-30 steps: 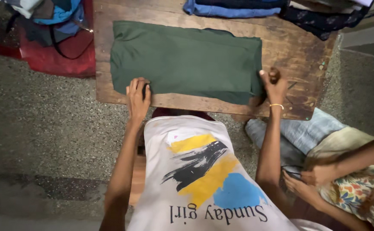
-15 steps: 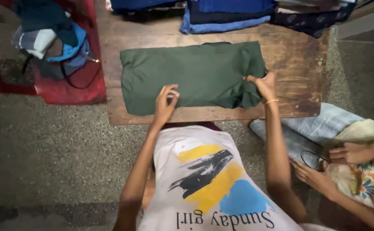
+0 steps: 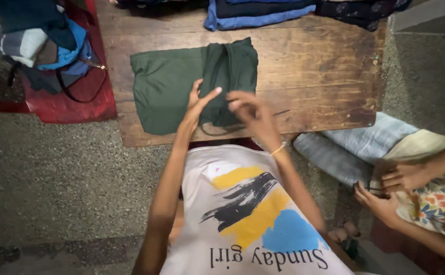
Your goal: The person folds several garments on a wooden table, including a blue pair of jeans, a green t-shirt, a blue t-shirt, a striped t-shirt, a red shirt, a purple shirt, and a white shirt. Each item is folded by hand and stacked on the table.
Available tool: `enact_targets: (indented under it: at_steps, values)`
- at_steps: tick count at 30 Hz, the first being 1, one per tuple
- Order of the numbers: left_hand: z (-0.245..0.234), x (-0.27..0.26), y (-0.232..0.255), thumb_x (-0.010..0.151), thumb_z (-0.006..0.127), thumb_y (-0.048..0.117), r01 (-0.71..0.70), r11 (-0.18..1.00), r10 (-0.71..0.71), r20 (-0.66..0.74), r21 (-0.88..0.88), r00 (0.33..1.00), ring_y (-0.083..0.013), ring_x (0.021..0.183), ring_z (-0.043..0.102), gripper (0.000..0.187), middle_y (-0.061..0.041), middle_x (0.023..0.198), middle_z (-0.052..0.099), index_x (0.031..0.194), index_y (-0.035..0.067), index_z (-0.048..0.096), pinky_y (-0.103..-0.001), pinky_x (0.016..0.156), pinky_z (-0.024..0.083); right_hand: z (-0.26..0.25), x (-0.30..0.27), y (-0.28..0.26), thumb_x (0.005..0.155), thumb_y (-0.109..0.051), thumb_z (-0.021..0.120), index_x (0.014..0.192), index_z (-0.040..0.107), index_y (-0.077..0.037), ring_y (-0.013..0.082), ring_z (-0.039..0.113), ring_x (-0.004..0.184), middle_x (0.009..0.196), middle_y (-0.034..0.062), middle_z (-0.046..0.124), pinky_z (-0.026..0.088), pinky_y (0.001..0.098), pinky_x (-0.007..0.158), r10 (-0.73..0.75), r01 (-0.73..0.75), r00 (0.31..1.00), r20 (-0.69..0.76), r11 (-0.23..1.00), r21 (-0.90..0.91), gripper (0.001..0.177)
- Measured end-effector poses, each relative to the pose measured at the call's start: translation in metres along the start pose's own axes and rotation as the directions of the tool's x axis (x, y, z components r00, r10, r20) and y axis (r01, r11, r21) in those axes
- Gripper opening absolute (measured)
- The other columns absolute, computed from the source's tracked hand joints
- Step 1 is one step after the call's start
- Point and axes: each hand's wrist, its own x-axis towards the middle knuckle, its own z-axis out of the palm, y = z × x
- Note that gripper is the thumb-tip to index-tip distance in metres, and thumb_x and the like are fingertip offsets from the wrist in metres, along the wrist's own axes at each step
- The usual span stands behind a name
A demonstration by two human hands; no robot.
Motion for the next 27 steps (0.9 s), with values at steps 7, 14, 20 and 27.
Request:
enact_targets:
  at_steps: [7,14,20,27]
  values:
    - [0.029,0.001,0.001,0.082,0.09,0.034,-0.354,0.765,0.52,-0.191,0.539,0.832,-0.0374,0.115,0.061,0.078,-0.026,0.118,0.065,0.139,0.004,0.046,-0.043,0.096,0.052,-0.048,0.028,0.111,0.098,0.001,0.064,0.142,0.06,-0.007,0.0094,0.064,0.092,0.11,0.0042,0.072,0.052,0.024,0.08,0.013,-0.009,0.986,-0.164,1.0,0.026,0.046]
    - [0.017,-0.025,0.011,0.088,0.081,0.054,-0.268,0.641,0.518,-0.148,0.719,0.843,-0.0419,0.104,0.068,0.067,-0.024,0.113,0.068,0.124,0.004,0.053,-0.048,0.086,0.055,0.043,0.081,0.128,0.084,0.013,0.062,0.156,0.043,-0.002,0.0197,0.064,0.088,0.101,0.0164,0.063,0.057,0.0307,0.082,-0.295,0.317,0.949,0.114,0.885,-0.341,0.076]
    - [0.029,-0.028,0.03,0.082,0.08,0.056,-0.157,0.54,0.507,-0.17,0.827,0.845,-0.0473,0.1,0.065,0.079,-0.026,0.118,0.065,0.126,-0.001,0.05,-0.053,0.079,0.053,0.02,0.088,0.134,0.089,0.015,0.053,0.142,0.058,0.001,0.0193,0.072,0.094,0.11,0.0119,0.073,0.057,0.0322,0.083,-0.179,0.192,0.973,0.147,0.979,-0.075,0.055]
    - [0.005,-0.076,0.017,0.101,0.07,0.033,-0.276,0.604,0.627,-0.231,0.748,0.744,-0.0356,0.114,0.061,0.047,-0.021,0.121,0.059,0.128,-0.002,0.055,-0.044,0.097,0.05,-0.048,-0.01,0.119,0.079,-0.018,0.082,0.115,0.071,-0.003,0.0253,0.065,0.088,0.1,0.0127,0.065,0.055,0.0365,0.077,0.018,-0.054,0.995,-0.095,0.918,-0.393,0.04]
